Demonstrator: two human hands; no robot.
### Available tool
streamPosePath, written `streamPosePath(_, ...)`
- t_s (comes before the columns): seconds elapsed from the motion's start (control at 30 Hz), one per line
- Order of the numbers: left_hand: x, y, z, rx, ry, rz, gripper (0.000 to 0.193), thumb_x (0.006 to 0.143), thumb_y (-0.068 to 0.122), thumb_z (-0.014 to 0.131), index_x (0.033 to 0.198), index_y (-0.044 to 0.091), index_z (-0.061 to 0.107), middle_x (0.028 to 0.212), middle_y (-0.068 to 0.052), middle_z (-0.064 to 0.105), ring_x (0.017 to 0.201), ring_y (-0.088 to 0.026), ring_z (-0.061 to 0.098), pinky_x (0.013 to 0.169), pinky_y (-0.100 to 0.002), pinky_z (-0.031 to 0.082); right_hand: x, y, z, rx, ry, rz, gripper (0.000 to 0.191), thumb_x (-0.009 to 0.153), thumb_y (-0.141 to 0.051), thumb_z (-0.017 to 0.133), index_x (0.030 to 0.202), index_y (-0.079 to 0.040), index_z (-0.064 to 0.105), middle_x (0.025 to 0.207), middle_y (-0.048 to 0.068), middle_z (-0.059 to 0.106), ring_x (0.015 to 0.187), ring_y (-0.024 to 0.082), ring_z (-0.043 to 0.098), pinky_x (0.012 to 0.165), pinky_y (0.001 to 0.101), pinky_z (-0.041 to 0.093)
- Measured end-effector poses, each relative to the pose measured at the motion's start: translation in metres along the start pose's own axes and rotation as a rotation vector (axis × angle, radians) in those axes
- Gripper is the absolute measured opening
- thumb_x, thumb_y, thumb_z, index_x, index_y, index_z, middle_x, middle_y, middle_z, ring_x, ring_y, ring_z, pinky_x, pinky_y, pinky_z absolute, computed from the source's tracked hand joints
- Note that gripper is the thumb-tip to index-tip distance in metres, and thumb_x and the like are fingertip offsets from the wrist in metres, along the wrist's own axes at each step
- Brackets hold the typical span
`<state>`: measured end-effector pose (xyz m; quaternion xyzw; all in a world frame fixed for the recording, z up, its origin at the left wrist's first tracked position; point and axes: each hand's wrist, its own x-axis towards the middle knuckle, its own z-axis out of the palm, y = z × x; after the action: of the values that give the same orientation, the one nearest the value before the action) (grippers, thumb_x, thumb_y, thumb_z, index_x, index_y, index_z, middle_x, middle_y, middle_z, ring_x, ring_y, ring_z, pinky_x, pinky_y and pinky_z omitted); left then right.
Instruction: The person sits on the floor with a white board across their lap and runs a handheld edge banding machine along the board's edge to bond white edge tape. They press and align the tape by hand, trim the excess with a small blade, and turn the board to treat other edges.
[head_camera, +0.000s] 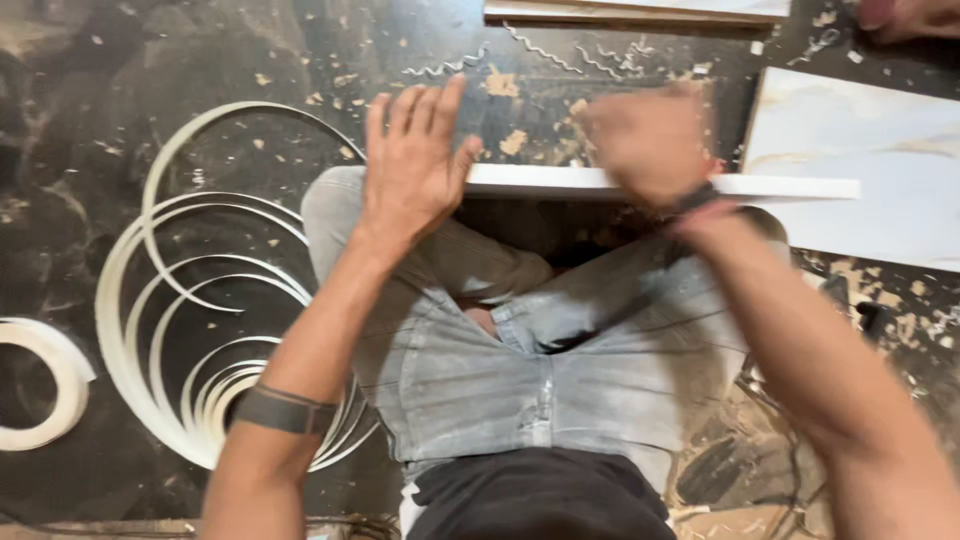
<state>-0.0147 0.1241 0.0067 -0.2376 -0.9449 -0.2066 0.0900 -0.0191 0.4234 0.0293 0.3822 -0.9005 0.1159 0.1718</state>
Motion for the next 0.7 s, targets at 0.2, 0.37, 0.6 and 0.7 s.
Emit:
streamPosePath(0.2,0.039,0.029,0.014,-0.067,-0.58,-0.259,0.062,0.104,0.055,0.042,0.149,0.012,0.046,0.136,-0.021,0.062,0.124,-0.044,0.059,0.109,-0.072,0.03,-0.13,0.078,-0.061,0.025,-0.322,0.592,0.043,0.116,-0.031,0.04,0.096,-0.015,0.075,0.072,0.009,0.068,0.077,0.034,0.066,0.081,0.0526,0.046)
streamPosePath(0.37,0.114,0.187,0.122,-0.378,-0.461,-0.288,0.068,0.086,0.072,0.05,0.122,0.016,0.066,0.108,-0.014,0.076,0.099,-0.038,0.073,0.086,-0.055,0.055,-0.132,0.077,-0.06,0.176,-0.152,0.788,0.052,0.123,-0.037,0.037,0.094,-0.008,0.07,0.08,0.011,0.066,0.079,0.036,0.065,0.081,0.0488,0.049)
streamPosePath(0.6,0.089,0.139,0.075,-0.381,0.003,0.12,0.044,0.095,0.054,0.054,0.093,0.013,0.07,0.068,-0.008,0.069,0.064,-0.031,0.07,0.062,-0.052,0.051,-0.131,0.083,-0.058,0.031,-0.482,0.8,0.067,0.122,-0.038,0.027,0.084,-0.01,0.075,0.063,0.017,0.064,0.073,0.042,0.063,0.08,0.0511,0.051)
streamPosePath(0.7,0.043,0.023,0.02,-0.197,-0.046,0.06,0.052,0.099,0.056,0.055,0.076,0.011,0.07,0.067,-0.011,0.071,0.061,-0.034,0.066,0.061,-0.052,0.049,-0.124,0.081,-0.054,-0.104,-0.665,0.776,0.069,0.12,-0.045,0.029,0.085,-0.013,0.078,0.068,0.015,0.071,0.073,0.039,0.067,0.08,0.0507,0.053)
